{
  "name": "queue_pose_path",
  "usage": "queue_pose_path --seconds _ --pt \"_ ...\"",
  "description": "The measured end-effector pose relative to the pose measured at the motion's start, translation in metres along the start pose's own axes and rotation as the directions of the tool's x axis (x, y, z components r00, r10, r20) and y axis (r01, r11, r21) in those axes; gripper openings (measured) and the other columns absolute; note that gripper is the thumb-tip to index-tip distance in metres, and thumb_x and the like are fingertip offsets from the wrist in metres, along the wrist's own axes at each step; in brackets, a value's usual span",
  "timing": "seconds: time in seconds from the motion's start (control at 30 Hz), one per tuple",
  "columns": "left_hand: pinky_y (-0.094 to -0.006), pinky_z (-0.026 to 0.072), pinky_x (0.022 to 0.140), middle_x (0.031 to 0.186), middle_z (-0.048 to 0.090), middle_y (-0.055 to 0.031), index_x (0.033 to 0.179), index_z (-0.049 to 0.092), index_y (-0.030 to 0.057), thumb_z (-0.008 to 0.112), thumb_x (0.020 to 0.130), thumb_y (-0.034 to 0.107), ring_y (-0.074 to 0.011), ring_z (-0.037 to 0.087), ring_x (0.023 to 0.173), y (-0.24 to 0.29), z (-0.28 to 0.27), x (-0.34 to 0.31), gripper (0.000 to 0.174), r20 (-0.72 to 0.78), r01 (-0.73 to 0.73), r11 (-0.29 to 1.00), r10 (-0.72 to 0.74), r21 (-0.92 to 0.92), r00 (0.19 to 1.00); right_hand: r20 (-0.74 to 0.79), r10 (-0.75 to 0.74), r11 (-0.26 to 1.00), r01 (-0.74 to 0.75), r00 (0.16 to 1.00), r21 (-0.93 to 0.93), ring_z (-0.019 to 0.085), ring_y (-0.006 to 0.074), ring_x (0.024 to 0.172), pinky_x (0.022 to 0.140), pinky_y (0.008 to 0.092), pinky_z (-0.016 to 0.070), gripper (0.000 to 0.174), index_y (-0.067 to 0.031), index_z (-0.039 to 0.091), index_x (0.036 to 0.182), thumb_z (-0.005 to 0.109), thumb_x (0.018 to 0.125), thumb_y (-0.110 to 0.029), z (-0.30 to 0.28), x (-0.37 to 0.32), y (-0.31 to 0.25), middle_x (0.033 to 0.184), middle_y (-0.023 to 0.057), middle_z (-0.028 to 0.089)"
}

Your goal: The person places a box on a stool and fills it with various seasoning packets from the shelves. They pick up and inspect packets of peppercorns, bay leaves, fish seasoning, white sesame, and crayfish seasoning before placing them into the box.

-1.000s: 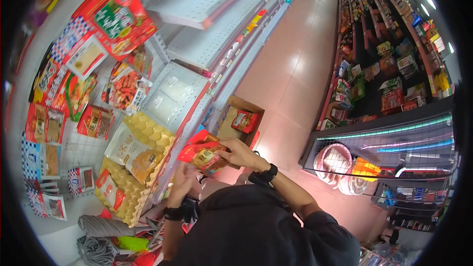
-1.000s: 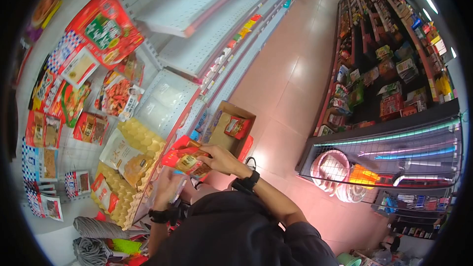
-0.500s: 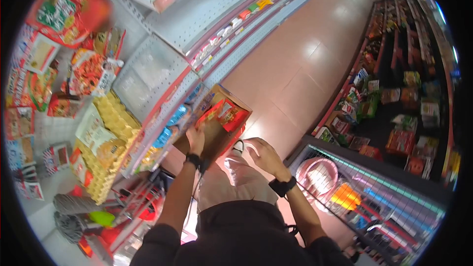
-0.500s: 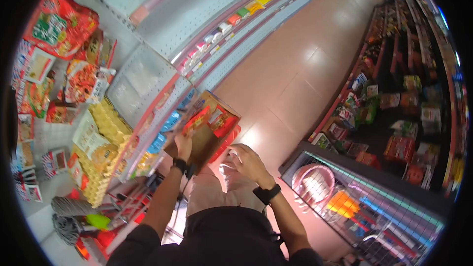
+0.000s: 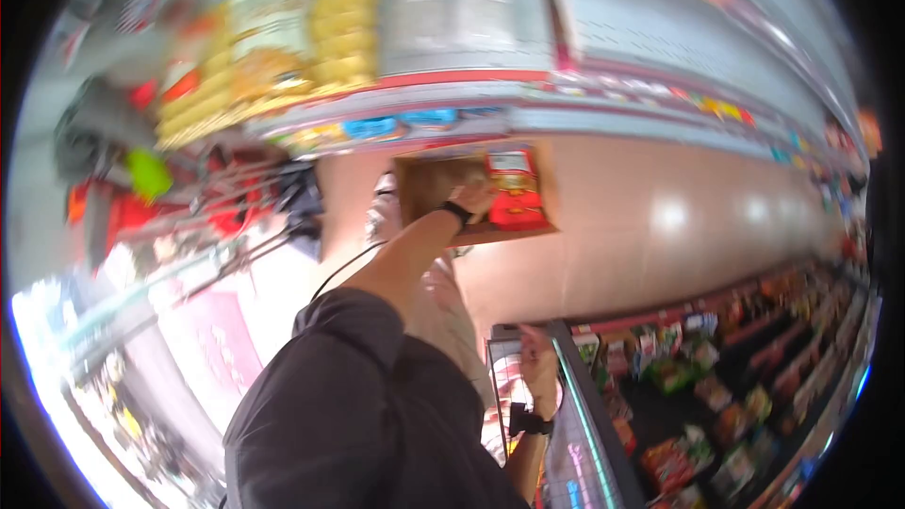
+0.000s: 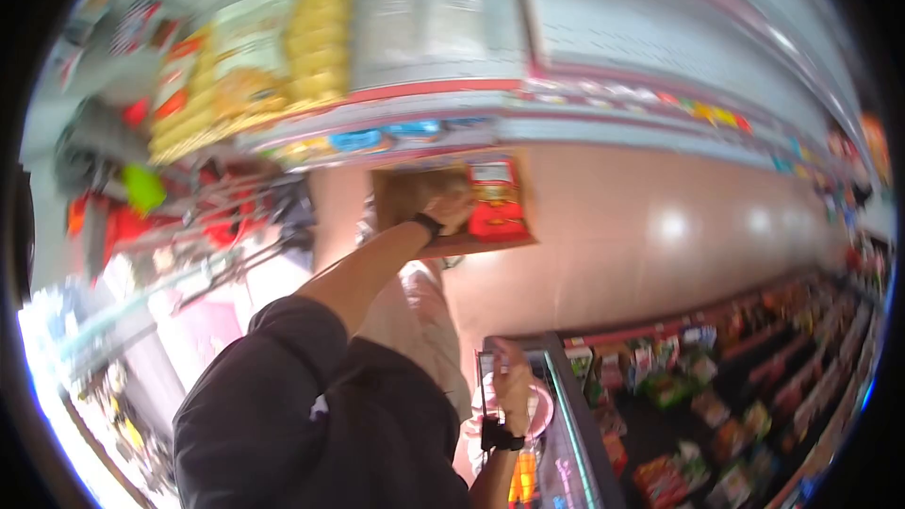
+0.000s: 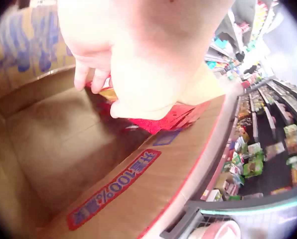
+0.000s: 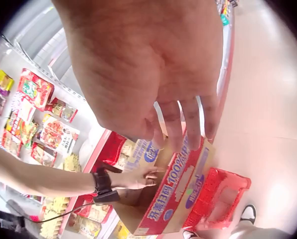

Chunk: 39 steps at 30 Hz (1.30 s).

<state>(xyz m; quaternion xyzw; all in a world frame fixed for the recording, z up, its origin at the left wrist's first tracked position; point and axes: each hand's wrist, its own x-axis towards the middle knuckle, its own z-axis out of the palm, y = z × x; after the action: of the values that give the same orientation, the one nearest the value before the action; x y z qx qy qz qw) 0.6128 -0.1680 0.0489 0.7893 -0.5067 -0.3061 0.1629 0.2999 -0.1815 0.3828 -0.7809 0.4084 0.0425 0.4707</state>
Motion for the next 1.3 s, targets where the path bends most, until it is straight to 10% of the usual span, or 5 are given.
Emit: queue_pose_path --seconds 0.23,0.47,0.83,0.93,1.3 --pt "-0.0456 0.0555 0.078 0.100 0.069 -0.0161 0.099 0.070 0.0068 0.064 0.074 0.012 -0.0338 0.068 0.096 0.063 -0.240 -0.083 0.026 0.324 -0.230 0.966 0.182 0.118 0.929 0.026 -0.280 0.948 0.281 0.960 -0.151 0.066 0.0348 0.095 0.084 0.0412 0.0520 0.025 -0.0020 0.062 0.114 0.052 0.091 0.000 -0.038 0.067 -0.028 0.102 0.0208 0.066" --pt "-0.0433 0.0534 0.078 0.094 0.071 -0.0144 0.102 0.070 0.0118 0.052 0.090 0.015 -0.0309 0.069 0.089 -0.019 -0.373 -0.164 0.022 -0.531 0.120 0.986 -0.164 -0.117 0.831 0.177 -0.375 0.927 0.375 0.910 0.034 0.065 0.0260 0.110 0.094 0.0337 0.0503 0.023 0.0007 0.061 0.118 0.050 0.101 -0.010 -0.014 0.126 -0.092 0.116 0.0150 0.068" --pt "-0.0402 0.0506 0.086 0.101 0.070 -0.0055 0.104 0.072 0.0202 0.052 0.090 0.029 -0.0244 0.066 0.098 -0.039 -0.539 -0.323 0.026 -0.206 0.185 0.980 -0.196 -0.069 0.959 0.395 -0.392 0.898 0.439 0.831 -0.031 0.067 0.0252 0.107 0.093 0.0354 0.0508 0.025 -0.0009 0.060 0.122 0.050 0.102 -0.011 0.032 0.162 -0.171 0.115 0.0157 0.068" --pt "-0.0400 0.0477 0.055 0.076 0.066 -0.0028 0.101 0.070 0.0148 0.057 0.090 0.026 -0.0195 0.060 0.065 -0.210 -0.595 -0.216 0.020 -0.494 -0.112 0.958 0.235 0.265 0.837 0.447 -0.315 0.912 0.397 0.837 -0.100 0.065 0.0249 0.110 0.096 0.0352 0.0494 0.026 0.0001 0.059 0.123 0.048 0.103 -0.012 0.041 0.161 -0.187 0.118 0.0168 0.067" --pt "-0.0429 0.0509 0.062 0.082 0.068 -0.0105 0.097 0.067 0.0101 0.056 0.090 0.022 -0.0236 0.064 0.074 -0.080 -0.656 -0.170 0.018 -0.160 -0.476 0.788 0.567 0.390 0.808 0.491 -0.189 0.913 0.336 0.850 -0.231 0.066 0.0250 0.109 0.096 0.0356 0.0497 0.027 -0.0009 0.059 0.124 0.047 0.103 -0.015 0.098 0.188 -0.217 0.116 0.0157 0.068"
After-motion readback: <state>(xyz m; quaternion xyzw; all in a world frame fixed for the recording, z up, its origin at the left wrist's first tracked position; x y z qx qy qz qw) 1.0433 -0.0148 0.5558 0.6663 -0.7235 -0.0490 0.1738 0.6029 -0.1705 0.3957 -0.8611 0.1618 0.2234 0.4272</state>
